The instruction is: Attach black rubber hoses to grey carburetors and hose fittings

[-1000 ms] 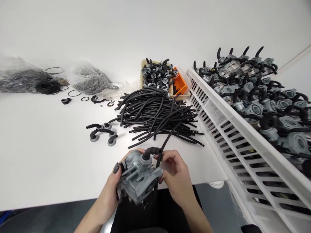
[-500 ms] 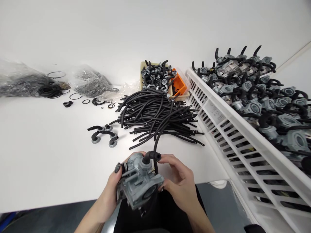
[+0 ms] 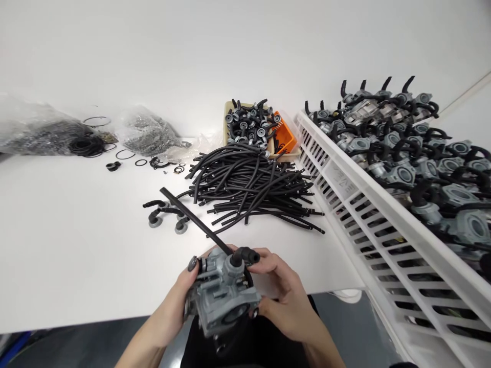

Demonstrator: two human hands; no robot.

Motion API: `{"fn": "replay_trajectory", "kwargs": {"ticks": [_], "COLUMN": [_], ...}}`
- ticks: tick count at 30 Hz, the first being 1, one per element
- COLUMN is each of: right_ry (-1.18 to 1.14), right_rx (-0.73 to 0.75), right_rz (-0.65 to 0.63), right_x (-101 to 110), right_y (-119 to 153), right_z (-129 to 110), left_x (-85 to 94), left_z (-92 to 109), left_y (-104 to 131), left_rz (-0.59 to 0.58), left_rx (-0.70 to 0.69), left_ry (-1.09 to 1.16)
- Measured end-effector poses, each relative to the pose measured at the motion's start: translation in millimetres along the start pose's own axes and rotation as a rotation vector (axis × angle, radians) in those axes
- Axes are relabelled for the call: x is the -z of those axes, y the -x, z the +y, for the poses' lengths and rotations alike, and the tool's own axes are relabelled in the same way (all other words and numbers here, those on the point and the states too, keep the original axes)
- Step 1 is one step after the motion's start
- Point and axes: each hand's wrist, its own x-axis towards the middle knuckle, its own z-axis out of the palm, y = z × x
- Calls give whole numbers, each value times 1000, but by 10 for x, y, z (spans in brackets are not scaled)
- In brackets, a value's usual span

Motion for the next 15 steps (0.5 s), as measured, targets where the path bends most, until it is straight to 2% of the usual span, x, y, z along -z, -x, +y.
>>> {"fn": "replay_trajectory", "kwargs": {"ticks": [4, 7, 10, 12, 15], "right_ry": [77, 172, 300, 342, 366], "right_rx": [15, 53, 113, 130, 91], "right_rz": [-33, -105, -109, -131, -208], "right_x": [-34, -35, -40, -45, -36], "right_y": [-9, -36, -76, -107, -156], "right_z": [-61, -113, -172, -213, -251], "left_x": [124, 179, 160, 142, 167], "left_z": [29, 49, 65, 65, 43], "left_y": [-22, -31, -32, -31, -44], "left_rz": [-4, 62, 78, 95, 131], "left_rx": [112, 114, 110, 75, -67], "left_ry": [-25, -37, -42, -56, -76]}}
